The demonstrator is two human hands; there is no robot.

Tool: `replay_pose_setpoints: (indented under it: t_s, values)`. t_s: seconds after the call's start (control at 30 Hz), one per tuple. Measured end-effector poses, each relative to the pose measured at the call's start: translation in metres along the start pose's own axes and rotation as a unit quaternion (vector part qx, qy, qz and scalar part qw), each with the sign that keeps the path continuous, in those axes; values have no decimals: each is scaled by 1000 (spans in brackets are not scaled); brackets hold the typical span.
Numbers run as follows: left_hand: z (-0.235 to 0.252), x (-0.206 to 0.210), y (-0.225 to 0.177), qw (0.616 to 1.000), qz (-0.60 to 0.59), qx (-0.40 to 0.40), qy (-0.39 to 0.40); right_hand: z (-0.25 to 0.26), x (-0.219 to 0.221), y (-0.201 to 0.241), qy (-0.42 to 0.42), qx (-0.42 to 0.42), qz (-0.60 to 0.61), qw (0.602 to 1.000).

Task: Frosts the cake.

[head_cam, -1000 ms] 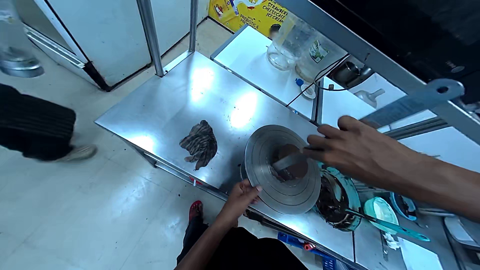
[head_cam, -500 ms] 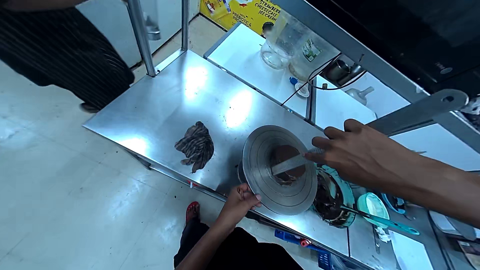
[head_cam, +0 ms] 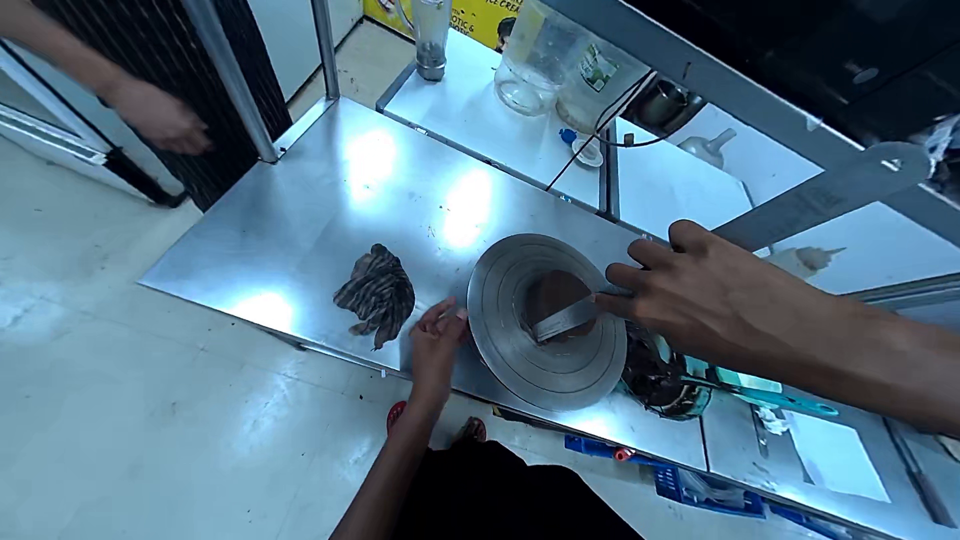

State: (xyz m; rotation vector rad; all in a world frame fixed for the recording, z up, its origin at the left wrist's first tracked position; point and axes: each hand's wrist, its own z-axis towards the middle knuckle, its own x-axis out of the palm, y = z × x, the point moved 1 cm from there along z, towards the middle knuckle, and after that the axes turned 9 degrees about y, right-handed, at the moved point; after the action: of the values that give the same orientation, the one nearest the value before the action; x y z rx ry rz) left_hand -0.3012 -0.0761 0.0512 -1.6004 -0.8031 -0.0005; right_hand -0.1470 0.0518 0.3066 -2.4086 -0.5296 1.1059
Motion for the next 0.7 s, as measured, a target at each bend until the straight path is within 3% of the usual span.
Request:
replay_pose_setpoints:
  t_s: [0.17, 0.37, 0.53, 0.63, 0.7]
  values:
    - [2, 9, 3, 1000, 17, 14, -23, -6, 4, 3, -18, 2, -8, 1000]
    - [-12, 14, 14, 996, 57, 50, -38, 3, 12, -10, -104, 7, 5, 995]
    - [-14, 15, 11, 996, 64, 1, -61, -81, 11, -21, -68, 160, 124, 977]
    - [-10, 37, 14, 991, 33, -51, -118, -153, 48, -18, -44, 290, 172, 941]
    - [-9, 56, 22, 990, 6, -42, -133, -180, 90, -4, 39, 389, 232, 891]
